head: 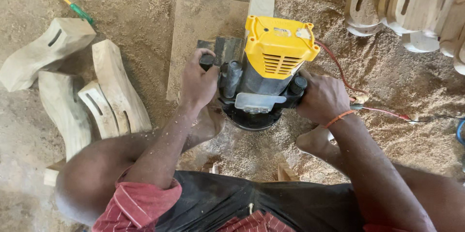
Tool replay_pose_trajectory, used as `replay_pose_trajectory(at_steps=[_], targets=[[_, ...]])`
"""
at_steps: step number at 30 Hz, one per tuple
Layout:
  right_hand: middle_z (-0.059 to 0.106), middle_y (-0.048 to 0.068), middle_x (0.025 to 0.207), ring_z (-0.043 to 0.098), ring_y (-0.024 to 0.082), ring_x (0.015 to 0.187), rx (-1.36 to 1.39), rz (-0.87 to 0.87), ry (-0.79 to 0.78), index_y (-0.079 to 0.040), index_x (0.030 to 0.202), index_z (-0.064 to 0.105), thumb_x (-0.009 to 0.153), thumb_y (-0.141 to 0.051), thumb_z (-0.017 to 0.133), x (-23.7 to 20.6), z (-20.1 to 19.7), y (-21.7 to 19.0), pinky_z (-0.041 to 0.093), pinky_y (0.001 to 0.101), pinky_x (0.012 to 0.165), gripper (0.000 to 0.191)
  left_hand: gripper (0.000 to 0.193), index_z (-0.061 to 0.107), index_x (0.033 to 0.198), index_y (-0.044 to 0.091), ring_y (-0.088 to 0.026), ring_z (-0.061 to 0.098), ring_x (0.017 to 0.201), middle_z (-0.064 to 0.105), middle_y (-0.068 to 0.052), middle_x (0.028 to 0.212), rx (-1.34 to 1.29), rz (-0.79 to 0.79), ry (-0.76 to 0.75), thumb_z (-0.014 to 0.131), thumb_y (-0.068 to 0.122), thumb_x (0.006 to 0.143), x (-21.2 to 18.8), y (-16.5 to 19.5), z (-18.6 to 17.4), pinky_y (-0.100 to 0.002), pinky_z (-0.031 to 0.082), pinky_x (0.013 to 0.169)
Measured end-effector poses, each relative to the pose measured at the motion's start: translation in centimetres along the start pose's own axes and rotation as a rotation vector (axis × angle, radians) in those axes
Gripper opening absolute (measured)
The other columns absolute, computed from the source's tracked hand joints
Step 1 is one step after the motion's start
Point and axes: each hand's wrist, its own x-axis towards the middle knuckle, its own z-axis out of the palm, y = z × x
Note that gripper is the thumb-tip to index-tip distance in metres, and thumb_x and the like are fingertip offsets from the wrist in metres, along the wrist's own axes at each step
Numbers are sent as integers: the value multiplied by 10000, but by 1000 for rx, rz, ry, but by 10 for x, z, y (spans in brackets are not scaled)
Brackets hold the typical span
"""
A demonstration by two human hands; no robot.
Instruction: The person sits on the floor and uses a handheld electric router to shape a rectangular wood piece held in a small vise, guiding the tool along the wood's edge and surface while sawdust accumulates around the work area. Finished curved wooden components lie nearby.
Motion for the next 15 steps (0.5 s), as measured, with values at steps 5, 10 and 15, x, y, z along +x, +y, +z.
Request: replay_pose_trajectory(at_steps=[5,10,15], targets=[[667,90,742,685,264,599,-21,12,-38,-146,1212,548,814,-384,717,3,-6,-2,567,411,555,493,127,613,995,65,-96,553,552,646,-28,753,-8,-129,-60,601,109,877,5,4,-1,-282,425,492],[670,86,700,672,248,590,-3,9,-33,-156,1208,574,830,-378,697,5,-8,-1,547,401,545,456,189,609,1029,55,-90,568,560,658,-25,779,16,-103,-51,594,72,841,9,5,-1,-271,443,487],[664,77,683,660,232,559,12,43,-58,-170,1278,559,852,-417,698,4,-11,-5,523,393,490,512,193,605,1038,38,-99,582,562,670,-46,772,7,-91,-41,601,64,847,6,7,-3,-276,444,511]])
